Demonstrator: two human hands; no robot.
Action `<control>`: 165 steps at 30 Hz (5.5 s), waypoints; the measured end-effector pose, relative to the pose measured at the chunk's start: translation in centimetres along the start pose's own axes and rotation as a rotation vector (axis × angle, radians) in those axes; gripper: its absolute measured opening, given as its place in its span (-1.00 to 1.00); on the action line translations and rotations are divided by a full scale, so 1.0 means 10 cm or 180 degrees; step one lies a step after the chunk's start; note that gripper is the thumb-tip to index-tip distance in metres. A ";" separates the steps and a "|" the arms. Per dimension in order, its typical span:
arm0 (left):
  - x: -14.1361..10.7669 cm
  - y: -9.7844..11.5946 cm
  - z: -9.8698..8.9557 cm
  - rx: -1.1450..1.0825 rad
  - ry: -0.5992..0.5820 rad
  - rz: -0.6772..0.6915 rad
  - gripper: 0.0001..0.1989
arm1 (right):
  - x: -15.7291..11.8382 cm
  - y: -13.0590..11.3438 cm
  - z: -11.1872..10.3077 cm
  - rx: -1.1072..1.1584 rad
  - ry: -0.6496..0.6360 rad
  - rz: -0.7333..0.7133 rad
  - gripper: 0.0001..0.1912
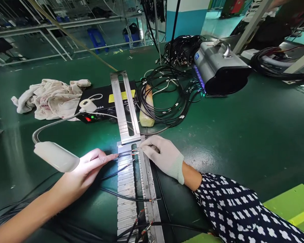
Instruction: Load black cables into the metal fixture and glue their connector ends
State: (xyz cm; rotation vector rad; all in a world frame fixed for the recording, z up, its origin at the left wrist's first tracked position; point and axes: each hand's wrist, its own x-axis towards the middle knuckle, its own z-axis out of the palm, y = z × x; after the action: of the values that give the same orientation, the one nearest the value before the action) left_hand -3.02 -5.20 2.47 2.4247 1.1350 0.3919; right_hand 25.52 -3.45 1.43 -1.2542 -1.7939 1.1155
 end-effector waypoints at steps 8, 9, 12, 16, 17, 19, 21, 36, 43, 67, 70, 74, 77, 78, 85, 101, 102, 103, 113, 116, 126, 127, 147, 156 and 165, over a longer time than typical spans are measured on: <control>-0.02 -0.05 0.02 0.0155 -0.0274 0.0091 -0.49 | 0.00 -0.03 -0.02 -0.0033 0.0010 -0.0063 -0.82; -0.03 -0.05 0.02 0.0164 -0.0301 0.0079 -0.49 | 0.00 -0.03 -0.02 -0.0028 0.0019 -0.0071 -0.82; -0.02 -0.03 -0.01 0.0094 -0.0326 0.0042 -0.48 | 0.01 -0.02 -0.01 -0.0016 0.0028 -0.0103 -0.81; 0.01 -0.01 -0.01 0.0004 -0.0356 0.0059 -0.49 | 0.01 -0.02 -0.02 -0.0024 0.0014 -0.0115 -0.81; 0.02 -0.01 0.00 0.0101 -0.0282 0.0093 -0.50 | 0.01 -0.02 -0.02 -0.0026 0.0003 -0.0106 -0.81; 0.01 -0.01 0.06 0.0487 0.0020 0.0170 -0.52 | 0.01 -0.01 -0.02 -0.0021 -0.0025 -0.0089 -0.81; -0.02 0.01 0.12 0.0802 0.0212 0.0187 -0.53 | 0.01 0.00 -0.02 -0.0001 -0.0048 -0.0082 -0.81; -0.17 0.20 0.14 -0.0283 0.0324 -0.0119 -0.81 | -0.11 0.01 -0.07 0.0053 -0.0239 0.0094 -0.84; -0.06 0.14 0.13 -0.0306 0.0574 0.0089 -0.73 | -0.10 0.00 -0.06 0.0047 -0.0235 0.0103 -0.84; -0.04 0.09 0.11 0.0134 0.0420 0.0388 -0.62 | -0.07 0.00 -0.06 -0.0035 -0.0243 0.0021 -0.83; -0.05 0.07 0.10 0.0049 0.0416 0.0413 -0.58 | -0.07 0.00 -0.06 -0.0033 -0.0262 -0.0005 -0.83; -0.04 0.02 0.13 -0.0027 0.0226 0.0427 -0.56 | -0.07 -0.01 -0.07 -0.0019 -0.0248 0.0028 -0.83; -0.01 -0.01 0.14 -0.0024 0.0185 0.0487 -0.57 | -0.06 -0.01 -0.07 -0.0014 -0.0261 0.0057 -0.83; 0.00 -0.01 0.15 -0.0024 0.0188 0.0514 -0.58 | -0.06 -0.01 -0.07 -0.0022 -0.0272 0.0062 -0.83; 0.06 0.05 0.16 0.0372 0.0346 0.0572 -0.64 | -0.07 -0.01 -0.07 -0.0059 -0.0264 0.0059 -0.82; -0.18 0.29 0.19 0.0701 0.0109 0.0041 -0.65 | 0.07 0.01 0.15 -0.1120 0.0128 -0.0399 -0.62; -0.24 0.32 0.16 0.0526 0.0051 0.0061 -0.65 | 0.07 0.01 0.15 -0.1108 0.0146 -0.0452 -0.63; -0.32 0.35 0.14 0.0383 -0.0023 0.0083 -0.65 | 0.06 0.01 0.16 -0.1110 0.0160 -0.0493 -0.63; -0.91 0.29 0.11 0.0907 0.0461 -0.0337 -0.84 | -0.13 0.00 0.19 -0.1119 0.0136 -0.0499 -0.69; -0.91 0.27 0.09 0.1295 0.0562 -0.0286 -0.84 | -0.22 0.01 0.15 -0.0863 -0.0018 -0.0376 -0.59; -0.32 0.66 0.47 0.0141 0.0539 -0.0282 -0.76 | -0.30 0.08 0.07 -0.0159 0.0115 -0.0059 -0.60; -0.30 0.66 0.48 -0.0128 0.0469 -0.0341 -0.77 | -0.29 0.08 0.07 -0.0144 0.0099 -0.0066 -0.60; -0.26 0.25 0.15 0.0688 0.0009 0.0629 -0.55 | -0.29 0.01 0.05 -0.0243 -0.0067 -0.0034 -0.62; -0.20 0.24 0.09 0.0442 -0.0029 0.0607 -0.56 | -0.27 -0.02 0.04 -0.0245 -0.0064 -0.0106 -0.66; -0.27 0.24 0.15 0.0879 0.0077 0.0817 -0.58 | -0.27 -0.02 0.03 -0.0239 -0.0059 -0.0118 -0.69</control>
State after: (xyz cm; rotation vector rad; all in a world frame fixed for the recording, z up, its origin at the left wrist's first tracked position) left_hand -2.44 -9.06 2.15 2.8284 0.9410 0.3636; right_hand 25.97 -6.13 1.35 -1.2526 -1.8811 1.0511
